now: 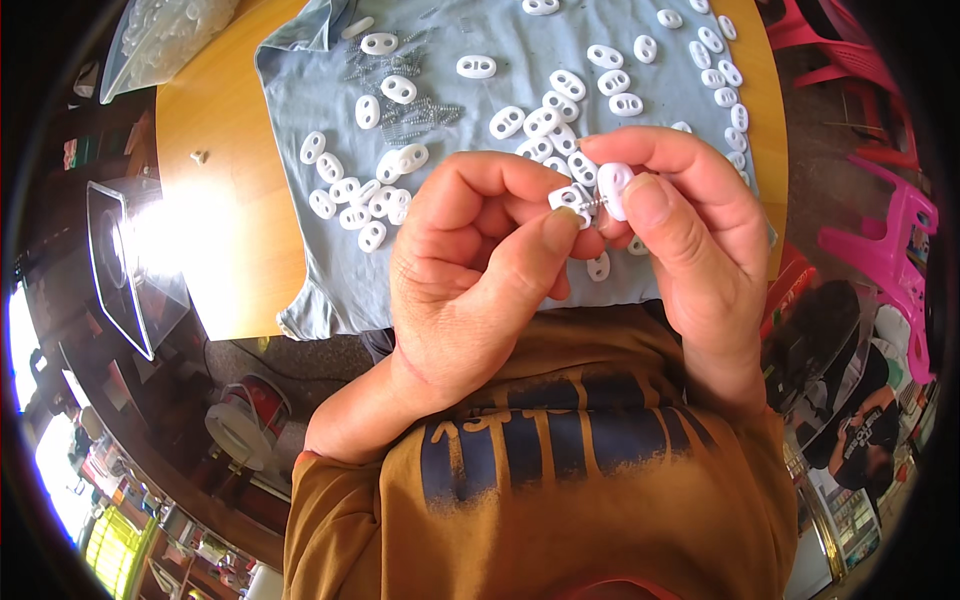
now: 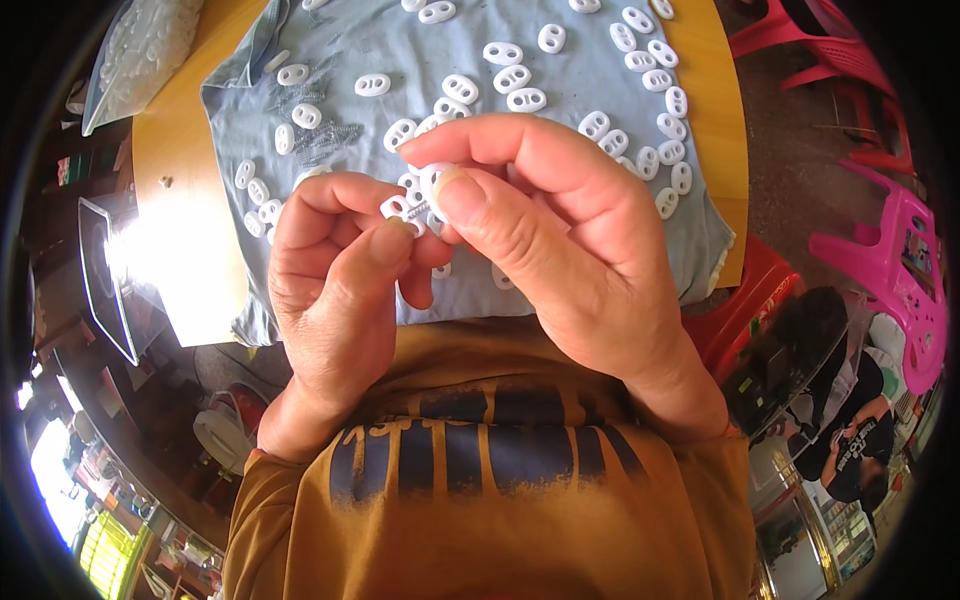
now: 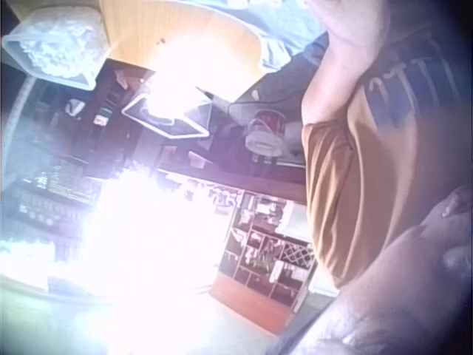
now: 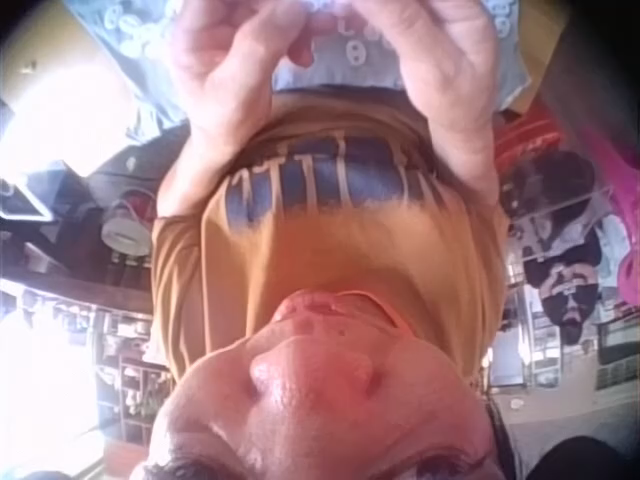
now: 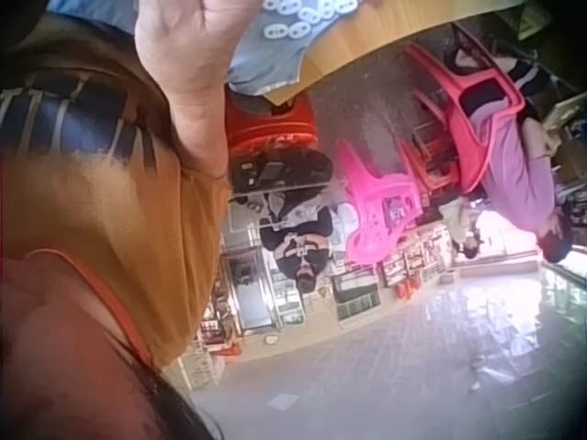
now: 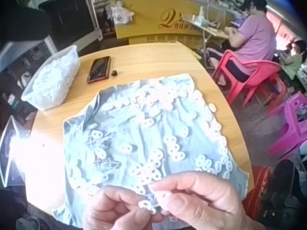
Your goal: Assembling small white plastic components by manually inserting metal pins.
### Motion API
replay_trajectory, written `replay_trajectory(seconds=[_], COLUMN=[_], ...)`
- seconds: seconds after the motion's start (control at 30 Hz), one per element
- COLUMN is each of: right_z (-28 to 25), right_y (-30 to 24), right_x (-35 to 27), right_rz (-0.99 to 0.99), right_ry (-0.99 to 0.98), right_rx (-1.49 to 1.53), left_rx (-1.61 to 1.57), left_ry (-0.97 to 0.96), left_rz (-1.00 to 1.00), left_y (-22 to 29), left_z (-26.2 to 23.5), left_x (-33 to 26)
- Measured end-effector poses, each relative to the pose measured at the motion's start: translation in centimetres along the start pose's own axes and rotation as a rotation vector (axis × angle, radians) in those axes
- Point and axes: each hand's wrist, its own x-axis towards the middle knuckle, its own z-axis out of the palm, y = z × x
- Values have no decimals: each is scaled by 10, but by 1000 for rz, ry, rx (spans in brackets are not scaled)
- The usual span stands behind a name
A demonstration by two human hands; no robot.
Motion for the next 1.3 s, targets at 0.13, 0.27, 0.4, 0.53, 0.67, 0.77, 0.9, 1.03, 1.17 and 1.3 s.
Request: replay_trajectory(seconds=[0.13, 0.27, 0.4, 0.53, 0.67, 0.77, 0.9, 1.03, 1.17, 1.3], right_z=[-2, -3, -8, -7, -6, -6, -4, -6, -10, -16], right_y=[4, 5, 6, 6, 5, 4, 15, 12, 9, 7], right_x=[-2, -2, 3, 3, 3, 1, -4, -7, -8, -7], right_rz=[-146, -276, -479, -490, -491, -490, -432, -436, -443, -545], right_ry=[38, 68, -35, -35, -42, -31, 65, 69, -12, -89], right_rx=[-232, -505, -759, -767, -768, -786, -580, -577, -617, -718], left_rx=[-12, 18, 14, 6, 13, 34, 64, 127, 259, 273], left_ry=[20, 0, -7, -11, -32, -57, -68, -116, -205, -254], left_rz=[-16, -17, -8, -13, -18, -22, -30, -21, 12, 23], left_y=[-1, -2, -3, -2, 0, 1, 0, 4, 3, 4], left_z=[1, -1, -1, -1, 0, -1, -1, -4, -6, -8], left_x=[0, 0, -1, -2, -2, -3, -3, -2, -3, -4])
